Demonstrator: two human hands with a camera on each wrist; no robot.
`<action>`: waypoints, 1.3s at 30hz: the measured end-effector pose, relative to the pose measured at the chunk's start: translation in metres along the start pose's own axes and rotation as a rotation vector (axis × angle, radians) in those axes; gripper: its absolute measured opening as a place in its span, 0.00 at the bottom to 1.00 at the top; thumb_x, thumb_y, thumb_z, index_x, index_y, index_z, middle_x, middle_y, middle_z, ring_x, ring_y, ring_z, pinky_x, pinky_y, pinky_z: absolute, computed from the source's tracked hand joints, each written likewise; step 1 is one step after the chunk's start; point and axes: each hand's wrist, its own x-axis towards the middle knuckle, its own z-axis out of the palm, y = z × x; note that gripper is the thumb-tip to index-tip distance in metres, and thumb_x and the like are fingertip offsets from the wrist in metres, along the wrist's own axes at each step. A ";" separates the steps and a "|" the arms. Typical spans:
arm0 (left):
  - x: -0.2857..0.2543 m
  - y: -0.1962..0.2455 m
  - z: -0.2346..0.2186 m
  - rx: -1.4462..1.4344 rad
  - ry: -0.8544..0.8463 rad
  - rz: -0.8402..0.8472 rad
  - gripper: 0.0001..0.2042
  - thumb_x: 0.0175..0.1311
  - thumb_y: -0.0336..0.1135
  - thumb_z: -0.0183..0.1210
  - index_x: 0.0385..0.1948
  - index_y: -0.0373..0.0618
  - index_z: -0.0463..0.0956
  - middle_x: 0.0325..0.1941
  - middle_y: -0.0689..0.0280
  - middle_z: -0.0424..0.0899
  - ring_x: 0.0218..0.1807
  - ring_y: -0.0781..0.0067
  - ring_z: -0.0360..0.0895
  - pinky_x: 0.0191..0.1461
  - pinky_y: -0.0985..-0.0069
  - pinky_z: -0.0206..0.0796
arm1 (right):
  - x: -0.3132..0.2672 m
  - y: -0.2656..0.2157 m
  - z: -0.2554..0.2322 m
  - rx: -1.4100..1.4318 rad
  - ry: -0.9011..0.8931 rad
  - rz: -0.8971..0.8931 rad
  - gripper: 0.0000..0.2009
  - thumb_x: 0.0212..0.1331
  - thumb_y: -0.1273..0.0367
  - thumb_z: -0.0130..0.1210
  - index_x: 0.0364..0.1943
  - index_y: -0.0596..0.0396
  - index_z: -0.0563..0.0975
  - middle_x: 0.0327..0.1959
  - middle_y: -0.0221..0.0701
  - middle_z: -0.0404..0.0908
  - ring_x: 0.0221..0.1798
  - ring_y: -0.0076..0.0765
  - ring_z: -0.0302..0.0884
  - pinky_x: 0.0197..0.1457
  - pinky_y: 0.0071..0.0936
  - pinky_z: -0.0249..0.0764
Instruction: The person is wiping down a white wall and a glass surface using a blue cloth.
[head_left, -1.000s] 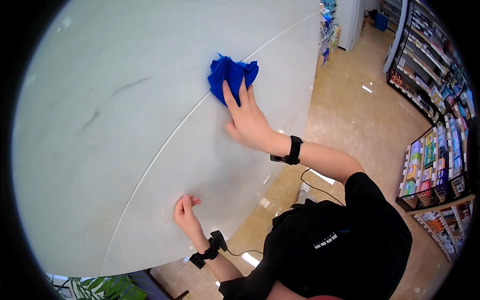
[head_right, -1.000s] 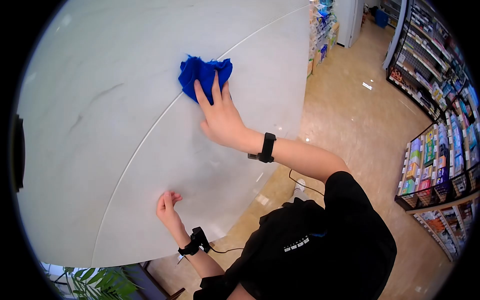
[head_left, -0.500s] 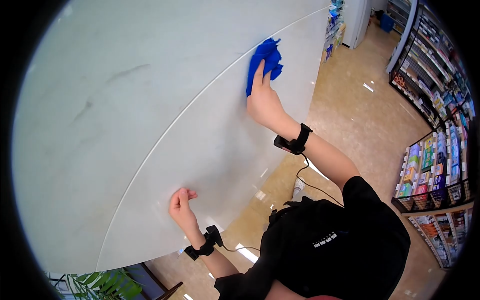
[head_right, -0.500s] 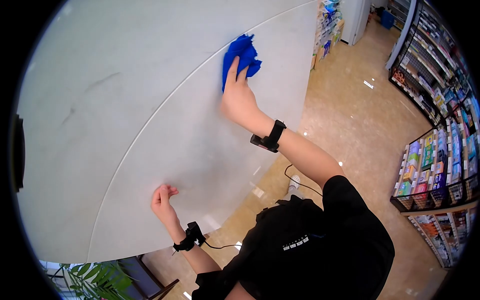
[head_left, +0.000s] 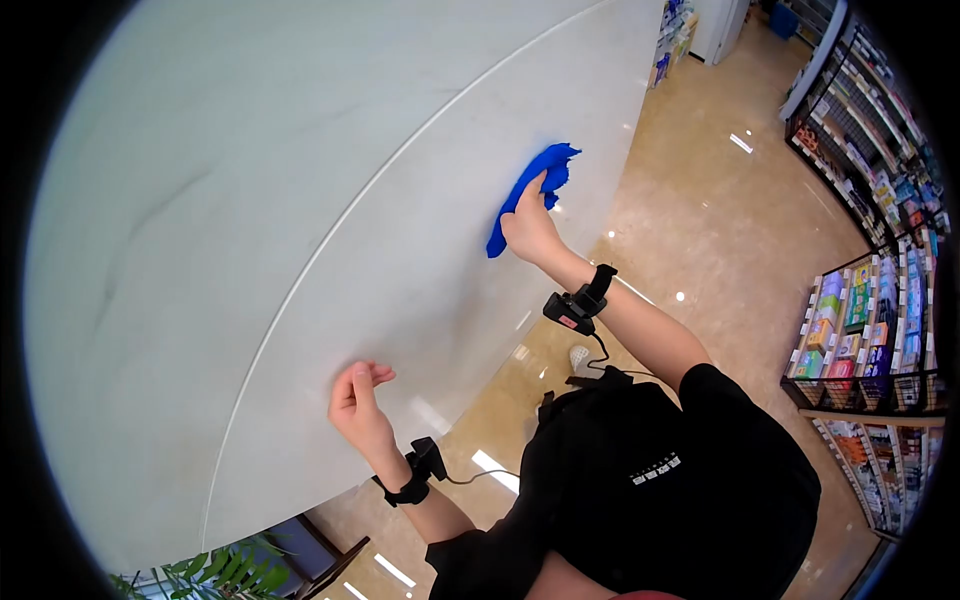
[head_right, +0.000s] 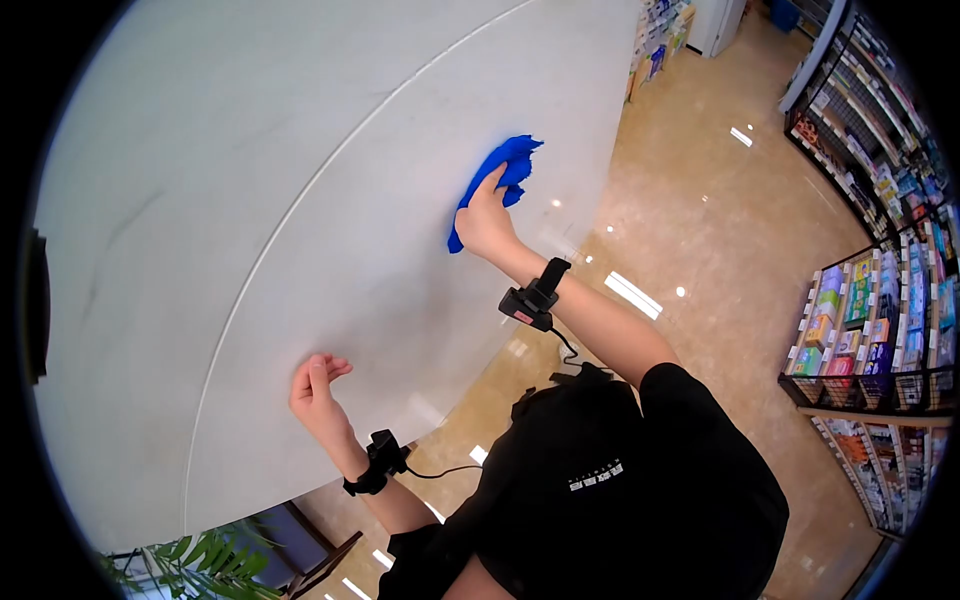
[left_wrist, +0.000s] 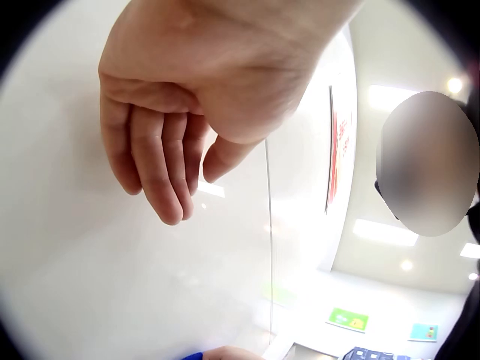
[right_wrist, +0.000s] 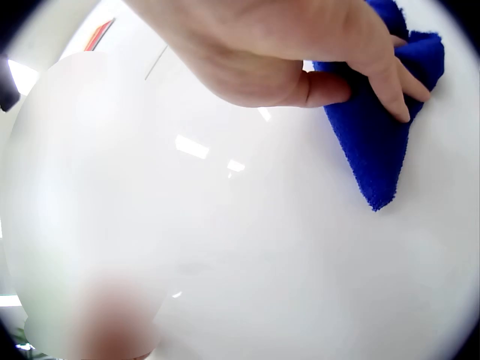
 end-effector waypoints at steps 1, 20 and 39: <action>0.000 0.000 0.002 0.022 -0.007 0.003 0.09 0.65 0.30 0.53 0.33 0.31 0.77 0.27 0.57 0.82 0.28 0.69 0.80 0.37 0.75 0.73 | 0.002 0.004 0.003 0.033 -0.027 0.024 0.44 0.54 0.76 0.44 0.62 0.73 0.23 0.62 0.64 0.52 0.59 0.58 0.65 0.60 0.34 0.64; 0.026 0.048 0.070 0.326 -0.148 0.009 0.12 0.67 0.32 0.49 0.32 0.29 0.76 0.26 0.56 0.82 0.27 0.67 0.80 0.36 0.74 0.73 | 0.018 0.132 0.060 0.483 -0.376 0.502 0.43 0.58 0.76 0.42 0.61 0.64 0.16 0.55 0.47 0.64 0.51 0.40 0.72 0.49 0.33 0.74; 0.044 0.072 0.037 0.573 -0.047 0.033 0.22 0.69 0.41 0.46 0.16 0.36 0.74 0.15 0.59 0.77 0.17 0.70 0.75 0.26 0.77 0.67 | 0.004 0.264 0.157 0.939 -0.374 1.085 0.46 0.45 0.83 0.50 0.64 0.65 0.29 0.38 0.38 0.67 0.37 0.34 0.73 0.43 0.41 0.79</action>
